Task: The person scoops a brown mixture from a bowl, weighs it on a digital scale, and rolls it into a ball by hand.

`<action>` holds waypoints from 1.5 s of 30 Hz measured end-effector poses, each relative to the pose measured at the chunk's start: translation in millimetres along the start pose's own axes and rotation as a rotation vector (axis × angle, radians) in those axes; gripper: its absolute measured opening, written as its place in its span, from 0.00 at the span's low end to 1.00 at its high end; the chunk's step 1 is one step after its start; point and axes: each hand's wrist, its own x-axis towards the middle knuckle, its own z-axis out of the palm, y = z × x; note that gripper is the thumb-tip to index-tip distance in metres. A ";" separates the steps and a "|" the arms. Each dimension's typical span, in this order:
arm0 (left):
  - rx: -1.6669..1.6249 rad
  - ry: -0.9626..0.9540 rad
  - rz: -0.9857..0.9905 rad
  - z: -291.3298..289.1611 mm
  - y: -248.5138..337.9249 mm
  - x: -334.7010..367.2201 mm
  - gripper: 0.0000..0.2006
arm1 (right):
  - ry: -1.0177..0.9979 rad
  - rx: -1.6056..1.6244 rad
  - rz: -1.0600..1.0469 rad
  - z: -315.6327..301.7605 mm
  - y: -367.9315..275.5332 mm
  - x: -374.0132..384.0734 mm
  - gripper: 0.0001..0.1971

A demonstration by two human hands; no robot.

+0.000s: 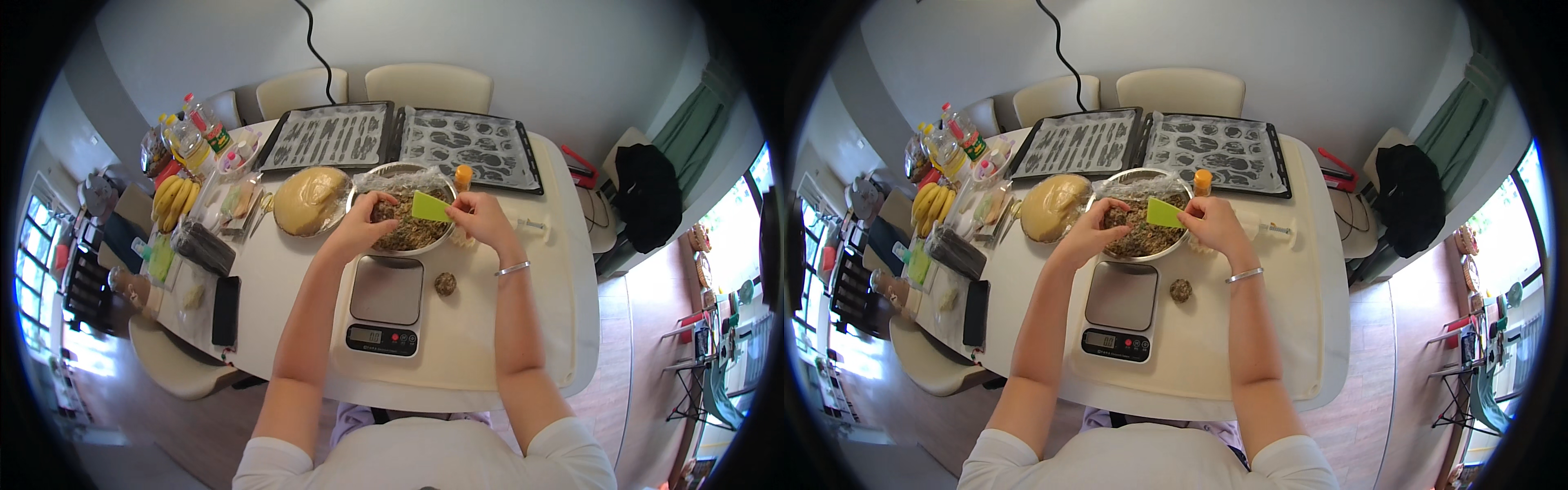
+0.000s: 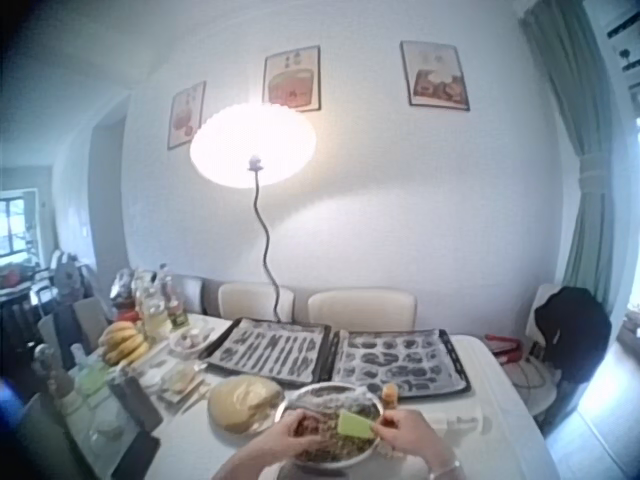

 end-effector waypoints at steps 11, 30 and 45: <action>0.561 -0.167 0.184 18.8 39.8 -87.9 0.20 | -0.020 -0.100 0.006 5.9 6.3 0.4 0.10; 0.581 0.134 0.337 -10.5 47.0 -47.1 0.15 | 0.025 -0.099 -0.060 6.6 10.7 3.3 0.12; 0.546 0.116 0.350 -10.0 42.0 -27.5 0.14 | 0.033 -0.066 -0.078 4.7 10.5 1.6 0.11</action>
